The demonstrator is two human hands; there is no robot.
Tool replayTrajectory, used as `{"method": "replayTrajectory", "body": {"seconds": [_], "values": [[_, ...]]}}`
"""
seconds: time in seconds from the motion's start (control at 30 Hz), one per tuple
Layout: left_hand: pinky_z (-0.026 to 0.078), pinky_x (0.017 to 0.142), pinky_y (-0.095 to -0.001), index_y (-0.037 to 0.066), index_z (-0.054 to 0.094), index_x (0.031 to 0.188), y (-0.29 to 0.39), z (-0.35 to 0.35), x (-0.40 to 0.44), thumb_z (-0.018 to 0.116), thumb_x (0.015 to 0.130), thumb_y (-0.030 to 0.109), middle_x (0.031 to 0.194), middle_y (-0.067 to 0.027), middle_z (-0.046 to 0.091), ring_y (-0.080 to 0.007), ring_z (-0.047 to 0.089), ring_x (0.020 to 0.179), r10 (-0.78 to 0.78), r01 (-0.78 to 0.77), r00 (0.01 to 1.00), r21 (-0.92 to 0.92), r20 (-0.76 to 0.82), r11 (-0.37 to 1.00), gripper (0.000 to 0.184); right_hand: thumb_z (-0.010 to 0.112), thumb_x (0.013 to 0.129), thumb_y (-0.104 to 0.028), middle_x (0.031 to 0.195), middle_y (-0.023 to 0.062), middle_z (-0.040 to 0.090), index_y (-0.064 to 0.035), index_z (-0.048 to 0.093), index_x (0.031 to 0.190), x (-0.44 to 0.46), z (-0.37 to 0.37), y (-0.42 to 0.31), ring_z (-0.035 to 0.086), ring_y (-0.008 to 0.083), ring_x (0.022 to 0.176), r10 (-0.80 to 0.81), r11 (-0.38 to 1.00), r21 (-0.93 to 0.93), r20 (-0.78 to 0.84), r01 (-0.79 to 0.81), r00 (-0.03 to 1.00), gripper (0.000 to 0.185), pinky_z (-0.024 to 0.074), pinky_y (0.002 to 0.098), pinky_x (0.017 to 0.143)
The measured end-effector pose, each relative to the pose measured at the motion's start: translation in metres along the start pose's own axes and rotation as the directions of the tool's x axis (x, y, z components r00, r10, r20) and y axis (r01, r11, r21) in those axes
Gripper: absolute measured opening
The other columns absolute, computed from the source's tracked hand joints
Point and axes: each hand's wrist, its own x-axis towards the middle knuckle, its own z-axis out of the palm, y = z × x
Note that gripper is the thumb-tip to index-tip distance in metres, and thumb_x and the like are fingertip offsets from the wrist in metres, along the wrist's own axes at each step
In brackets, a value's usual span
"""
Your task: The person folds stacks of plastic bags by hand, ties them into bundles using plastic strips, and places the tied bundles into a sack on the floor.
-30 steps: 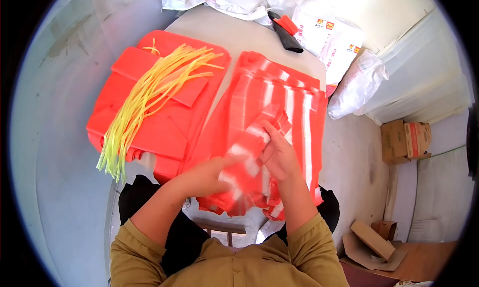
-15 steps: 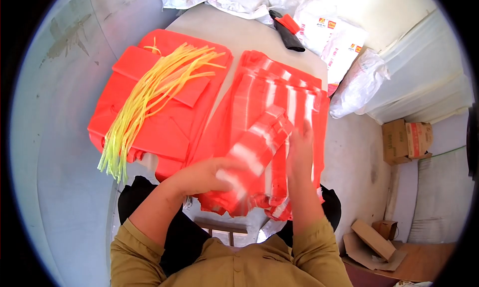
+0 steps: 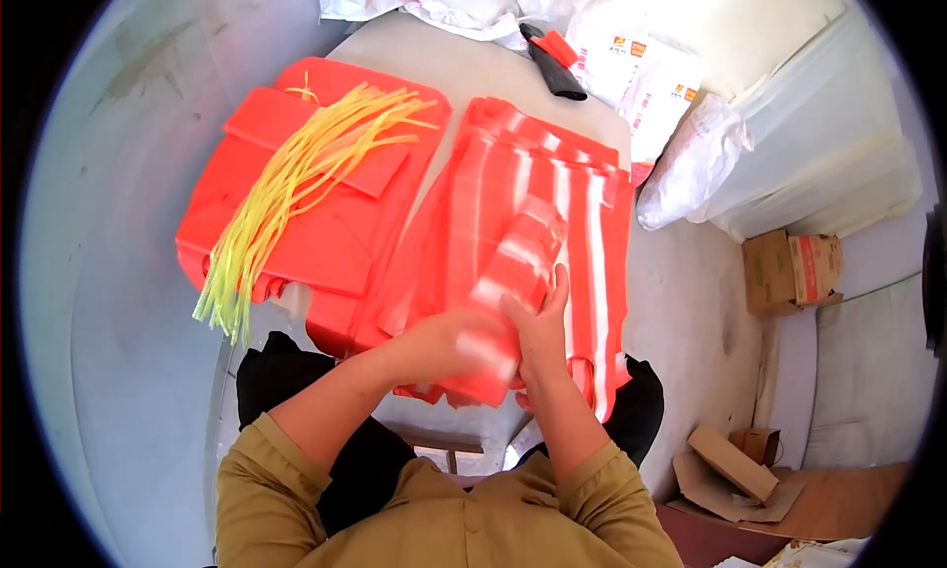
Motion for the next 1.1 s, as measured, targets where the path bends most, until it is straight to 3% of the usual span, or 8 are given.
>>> {"method": "replayTrajectory", "body": {"seconds": [0.13, 0.27, 0.4, 0.43, 0.5, 0.8, 1.0, 1.1], "values": [[0.051, 0.056, -0.026, 0.012, 0.046, 0.15, 0.021, -0.001, -0.011, 0.066, 0.09, 0.009, 0.09, -0.0061, 0.068, -0.0142, 0.066, 0.059, -0.001, -0.011, 0.996, 0.133, 0.089, 0.991, 0.063, 0.07, 0.087, 0.002, 0.159, 0.0196, 0.035, -0.0091, 0.009, 0.165, -0.005, 0.002, -0.004, 0.048, 0.0307, 0.137, -0.008, 0.999, 0.038, 0.001, 0.008, 1.0, 0.099, 0.0495, 0.0402, 0.106], [0.056, 0.081, -0.0311, 0.01, 0.049, 0.149, -0.028, -0.033, 0.008, 0.064, 0.093, 0.007, 0.11, -0.0076, 0.065, -0.016, 0.068, 0.095, 0.5, -0.486, 0.864, 0.162, -0.057, 0.859, 0.058, 0.071, 0.087, 0.002, 0.153, 0.0202, 0.043, -0.0146, 0.011, 0.165, -0.014, 0.005, -0.021, 0.057, 0.0318, 0.128, 0.105, 0.958, 0.272, -0.021, -0.095, 0.994, 0.1, 0.0556, 0.0429, 0.099], [0.049, 0.102, -0.0396, 0.008, 0.058, 0.139, -0.037, -0.086, 0.008, 0.068, 0.092, 0.014, 0.128, -0.0119, 0.062, -0.0285, 0.061, 0.116, 0.539, -0.103, 0.558, 0.591, -0.631, 0.8, 0.049, 0.065, 0.091, -0.003, 0.151, 0.0205, 0.043, -0.0189, 0.011, 0.165, -0.016, 0.0, -0.024, 0.057, 0.0361, 0.125, 0.192, 0.932, 0.322, -0.043, -0.168, 0.981, 0.094, 0.0582, 0.0481, 0.095], [0.047, 0.105, -0.0417, 0.006, 0.06, 0.136, -0.044, -0.098, 0.004, 0.07, 0.091, 0.017, 0.132, -0.0133, 0.062, -0.033, 0.059, 0.12, 0.701, 0.15, 0.359, 0.779, -0.616, 0.608, 0.047, 0.065, 0.091, -0.002, 0.152, 0.0205, 0.043, -0.0185, 0.011, 0.165, -0.014, -0.001, -0.023, 0.057, 0.0362, 0.126, 0.183, 0.936, 0.315, -0.044, -0.16, 0.982, 0.093, 0.0579, 0.048, 0.096], [0.042, 0.111, -0.0445, 0.003, 0.061, 0.132, -0.049, -0.125, -0.003, 0.072, 0.09, 0.023, 0.138, -0.0162, 0.059, -0.0388, 0.051, 0.126, 0.748, 0.408, 0.314, 0.794, -0.585, 0.45, 0.048, 0.065, 0.091, -0.002, 0.152, 0.0206, 0.042, -0.0177, 0.011, 0.165, -0.012, -0.005, -0.018, 0.056, 0.0363, 0.126, 0.165, 0.942, 0.303, -0.051, -0.142, 0.985, 0.093, 0.0573, 0.0478, 0.097], [0.049, 0.098, -0.0426, 0.003, 0.071, 0.109, -0.061, -0.154, -0.007, 0.076, 0.084, 0.022, 0.12, -0.0107, 0.067, -0.0336, 0.056, 0.112, 0.683, 0.481, 0.335, 0.741, -0.65, 0.469, 0.032, 0.063, 0.091, -0.003, 0.154, 0.0195, 0.042, -0.0133, 0.013, 0.165, -0.017, -0.01, -0.023, 0.054, 0.0343, 0.131, 0.173, 0.933, 0.325, -0.025, -0.156, 0.985, 0.09, 0.0544, 0.0447, 0.102], [0.052, 0.083, -0.0405, 0.005, 0.076, 0.103, -0.03, -0.118, 0.014, 0.076, 0.088, 0.023, 0.086, -0.0057, 0.071, -0.0276, 0.065, 0.085, 0.849, -0.165, 0.272, 0.847, -0.454, 0.506, 0.023, 0.061, 0.089, -0.003, 0.155, 0.0184, 0.041, -0.0141, 0.012, 0.166, -0.008, -0.02, -0.033, 0.052, 0.0332, 0.133, 0.033, 0.941, 0.336, 0.046, -0.047, 0.998, 0.093, 0.0526, 0.0418, 0.103], [0.053, 0.079, -0.0365, 0.004, 0.076, 0.102, -0.018, -0.087, 0.023, 0.071, 0.096, 0.029, 0.08, -0.001, 0.07, -0.0194, 0.066, 0.084, 0.469, -0.488, 0.723, 0.107, -0.508, 0.866, 0.026, 0.066, 0.085, -0.001, 0.158, 0.0152, 0.039, -0.0141, 0.01, 0.166, -0.004, -0.028, -0.035, 0.054, 0.029, 0.133, -0.132, 0.963, 0.246, 0.073, 0.11, 0.989, 0.1, 0.0533, 0.0411, 0.104]]}}
